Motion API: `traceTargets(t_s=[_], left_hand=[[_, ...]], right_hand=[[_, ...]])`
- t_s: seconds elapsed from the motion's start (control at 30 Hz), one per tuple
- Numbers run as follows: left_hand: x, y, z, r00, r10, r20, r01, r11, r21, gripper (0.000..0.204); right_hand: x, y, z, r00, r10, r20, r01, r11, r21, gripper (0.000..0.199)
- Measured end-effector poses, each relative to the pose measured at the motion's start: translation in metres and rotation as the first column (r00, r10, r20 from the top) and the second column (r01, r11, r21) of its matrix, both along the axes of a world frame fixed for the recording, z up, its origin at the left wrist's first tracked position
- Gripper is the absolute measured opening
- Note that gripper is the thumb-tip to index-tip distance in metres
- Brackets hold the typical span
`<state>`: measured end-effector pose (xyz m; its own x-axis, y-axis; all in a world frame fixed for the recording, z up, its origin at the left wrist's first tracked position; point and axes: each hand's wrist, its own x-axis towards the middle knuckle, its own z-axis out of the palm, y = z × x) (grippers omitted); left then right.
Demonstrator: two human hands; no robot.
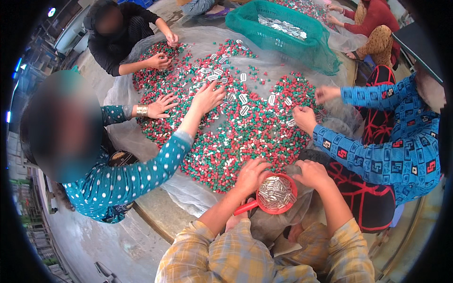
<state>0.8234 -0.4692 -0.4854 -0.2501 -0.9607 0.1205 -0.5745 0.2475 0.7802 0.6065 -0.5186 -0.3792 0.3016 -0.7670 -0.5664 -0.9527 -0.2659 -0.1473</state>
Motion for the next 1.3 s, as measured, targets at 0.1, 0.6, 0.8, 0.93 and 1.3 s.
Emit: traceTargets(t_s=[0.1, 0.6, 0.8, 0.93, 1.3], left_hand=[[0.038, -0.001, -0.028, 0.92, -0.074, 0.385, 0.152, 0.973, -0.176, 0.036], [0.05, -0.059, -0.019, 0.873, -0.111, 0.476, 0.191, 0.974, -0.122, 0.048], [0.042, -0.049, -0.023, 0.754, -0.138, 0.642, 0.161, 0.987, 0.024, 0.04], [0.078, -0.094, -0.01, 0.811, 0.026, 0.584, -0.087, 0.993, 0.075, 0.038], [0.03, -0.222, -0.036, 0.846, 0.318, 0.428, -0.407, 0.904, 0.133, 0.071]], right_hand=[[-0.001, 0.001, -0.004, 1.0, 0.016, -0.02, -0.016, 1.0, 0.022, 0.046], [0.0, -0.001, -0.006, 0.999, 0.044, 0.007, -0.044, 0.999, -0.003, 0.045], [0.003, -0.003, 0.009, 0.999, 0.014, 0.05, -0.012, 0.999, -0.044, 0.044], [-0.006, 0.001, 0.005, 0.999, 0.003, 0.032, -0.003, 1.0, -0.009, 0.045], [-0.008, 0.0, 0.013, 0.997, -0.033, 0.074, 0.033, 0.999, 0.002, 0.048]])
